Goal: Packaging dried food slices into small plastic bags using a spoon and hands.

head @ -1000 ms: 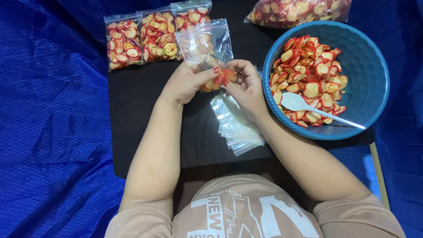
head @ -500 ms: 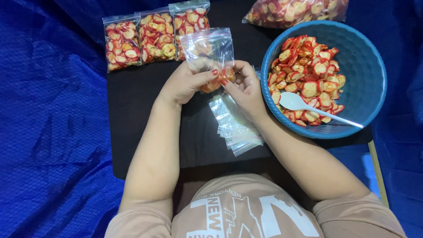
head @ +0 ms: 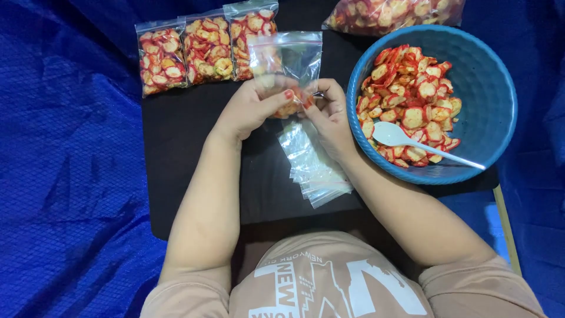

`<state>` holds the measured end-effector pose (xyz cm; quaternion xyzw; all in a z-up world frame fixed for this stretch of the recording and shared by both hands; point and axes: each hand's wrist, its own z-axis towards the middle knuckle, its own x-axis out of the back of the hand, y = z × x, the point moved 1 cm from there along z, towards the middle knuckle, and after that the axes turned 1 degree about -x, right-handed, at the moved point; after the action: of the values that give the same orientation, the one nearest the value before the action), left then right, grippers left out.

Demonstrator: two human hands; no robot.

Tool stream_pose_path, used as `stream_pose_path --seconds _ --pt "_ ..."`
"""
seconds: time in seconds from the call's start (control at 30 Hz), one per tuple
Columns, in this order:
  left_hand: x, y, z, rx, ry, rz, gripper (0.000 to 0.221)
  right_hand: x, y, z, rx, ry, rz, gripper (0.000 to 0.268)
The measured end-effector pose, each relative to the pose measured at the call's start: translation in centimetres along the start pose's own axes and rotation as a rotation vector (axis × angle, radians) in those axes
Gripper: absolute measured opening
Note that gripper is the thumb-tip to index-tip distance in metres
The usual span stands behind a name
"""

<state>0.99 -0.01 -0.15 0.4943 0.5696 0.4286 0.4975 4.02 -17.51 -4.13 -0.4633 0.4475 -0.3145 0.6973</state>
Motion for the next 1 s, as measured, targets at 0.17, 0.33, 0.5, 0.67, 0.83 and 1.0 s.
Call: stream_pose_path --seconds 0.17,0.33,0.5,0.67,0.83,1.0 --pt "-0.1 0.7 -0.7 -0.083 -0.072 0.017 0.032 0.5 0.6 -0.3 0.025 -0.04 -0.003 0.026" --pt "0.3 0.7 -0.5 -0.11 -0.033 0.074 0.031 -0.7 -1.0 -0.5 0.053 -0.096 -0.032 0.039" --pt "0.9 -0.3 -0.4 -0.035 -0.005 0.135 0.049 -0.6 -1.4 -0.3 0.107 -0.047 -0.15 0.02" --pt "2.5 -2.5 0.9 0.01 0.001 0.092 0.024 -1.2 -1.4 -0.7 0.166 0.006 -0.154 0.018" --pt "1.2 1.1 -1.0 -0.019 -0.159 0.075 0.041 -0.9 -1.7 -1.1 0.333 -0.075 -0.359 0.017" --pt "0.5 2.7 -1.6 -0.19 -0.203 0.071 0.051 -2.4 -5.3 -2.2 0.597 -0.115 -0.544 0.014"
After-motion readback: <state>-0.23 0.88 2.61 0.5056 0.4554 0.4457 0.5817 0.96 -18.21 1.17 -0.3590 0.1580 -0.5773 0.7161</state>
